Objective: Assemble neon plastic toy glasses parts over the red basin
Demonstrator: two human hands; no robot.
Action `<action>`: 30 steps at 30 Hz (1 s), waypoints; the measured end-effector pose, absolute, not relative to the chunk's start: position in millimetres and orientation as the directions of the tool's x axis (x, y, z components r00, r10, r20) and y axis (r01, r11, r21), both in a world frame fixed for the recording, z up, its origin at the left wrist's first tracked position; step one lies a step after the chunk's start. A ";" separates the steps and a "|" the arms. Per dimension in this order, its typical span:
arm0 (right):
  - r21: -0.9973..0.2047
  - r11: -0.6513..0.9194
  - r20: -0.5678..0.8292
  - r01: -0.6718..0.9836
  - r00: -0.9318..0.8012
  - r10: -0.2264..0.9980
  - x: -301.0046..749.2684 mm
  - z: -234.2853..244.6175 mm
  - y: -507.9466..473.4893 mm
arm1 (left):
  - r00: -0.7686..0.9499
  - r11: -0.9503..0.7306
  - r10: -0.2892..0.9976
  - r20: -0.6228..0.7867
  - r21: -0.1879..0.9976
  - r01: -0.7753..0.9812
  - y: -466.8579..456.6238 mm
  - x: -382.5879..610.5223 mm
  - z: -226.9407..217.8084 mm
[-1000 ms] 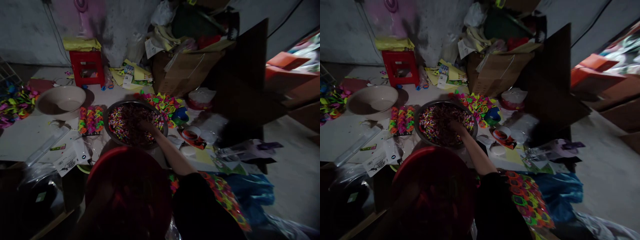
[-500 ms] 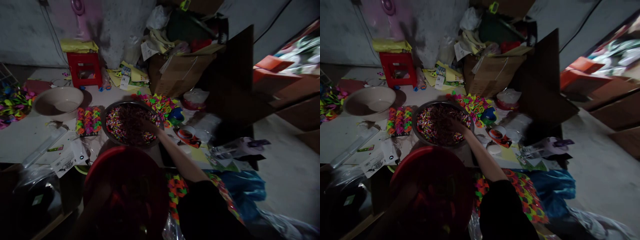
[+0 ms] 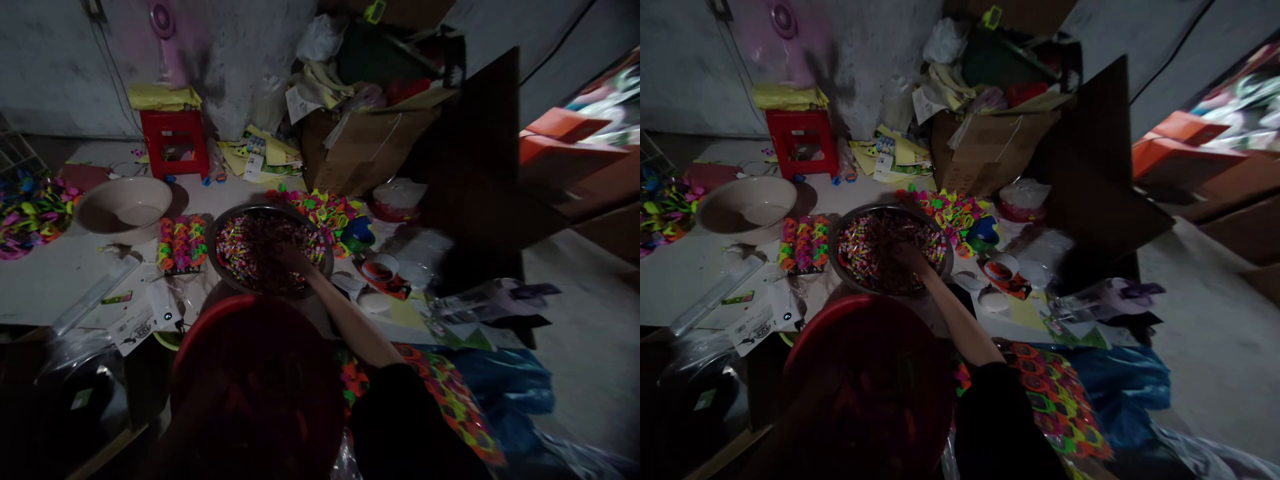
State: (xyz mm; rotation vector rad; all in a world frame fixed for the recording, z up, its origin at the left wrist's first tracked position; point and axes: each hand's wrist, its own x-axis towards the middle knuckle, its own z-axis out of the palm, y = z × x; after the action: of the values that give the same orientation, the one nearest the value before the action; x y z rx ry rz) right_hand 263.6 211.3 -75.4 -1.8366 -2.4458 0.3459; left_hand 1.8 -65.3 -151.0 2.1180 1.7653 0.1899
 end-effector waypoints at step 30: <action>0.213 0.866 -0.132 0.453 -0.865 0.485 275.9 -91.3 234.6 | 0.213 -0.150 0.970 -0.116 0.403 0.903 -63.7 4.3 -154.0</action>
State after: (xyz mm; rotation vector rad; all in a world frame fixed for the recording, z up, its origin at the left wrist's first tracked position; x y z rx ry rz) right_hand 275.9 234.6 -91.3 -0.8137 -3.2091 -0.2931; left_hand 4.3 -63.7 -154.0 2.1099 1.7401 0.2391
